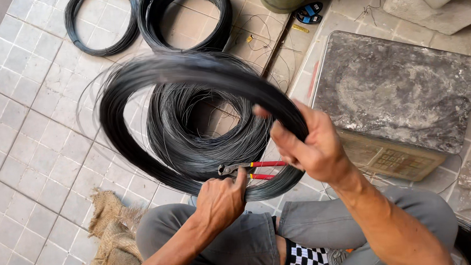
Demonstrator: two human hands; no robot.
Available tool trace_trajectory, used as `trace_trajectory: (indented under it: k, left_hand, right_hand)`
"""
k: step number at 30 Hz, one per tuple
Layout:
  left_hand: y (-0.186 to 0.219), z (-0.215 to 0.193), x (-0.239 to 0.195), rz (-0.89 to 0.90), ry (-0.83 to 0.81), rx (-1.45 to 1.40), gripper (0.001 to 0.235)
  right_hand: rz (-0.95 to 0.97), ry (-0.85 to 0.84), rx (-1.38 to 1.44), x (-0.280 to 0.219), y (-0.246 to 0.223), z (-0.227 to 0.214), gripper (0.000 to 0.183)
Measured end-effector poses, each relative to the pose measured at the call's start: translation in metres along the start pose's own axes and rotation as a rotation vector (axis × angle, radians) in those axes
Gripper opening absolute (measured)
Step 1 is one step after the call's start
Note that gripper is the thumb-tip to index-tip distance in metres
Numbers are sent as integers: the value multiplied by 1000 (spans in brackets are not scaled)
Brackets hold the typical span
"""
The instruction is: The person sits on a tiled floor and handles a large coil of black wire. They use red-handled pliers to cut a section of the wire from the coil, then proceed to untwist and separate the strands by hand.
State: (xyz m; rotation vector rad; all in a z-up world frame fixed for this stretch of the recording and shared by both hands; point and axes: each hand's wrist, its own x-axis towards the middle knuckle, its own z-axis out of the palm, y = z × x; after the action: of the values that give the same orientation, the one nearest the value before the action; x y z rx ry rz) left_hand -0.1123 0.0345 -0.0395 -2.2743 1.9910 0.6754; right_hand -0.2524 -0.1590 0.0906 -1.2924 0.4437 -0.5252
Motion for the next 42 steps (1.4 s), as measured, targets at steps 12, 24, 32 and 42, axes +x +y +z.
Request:
trace_trajectory:
  k: [12,24,32,42]
  left_hand:
    - [-39,47,23,71,145,46,16]
    - [-88,-81,-37,332,1552,320,110]
    - [-132,-100,-47,36,1010,-1016,79]
    - [-134,-41,4,-242,1185,-1567,61]
  right_hand:
    - [-228,8,5,-16,65,-8,42]
    - [-319,-91,242,-22,48,-34,45]
    - [-326,-207,475,-16,51,-42,52]
    - [-343,-74,274,-12,66,-28,42]
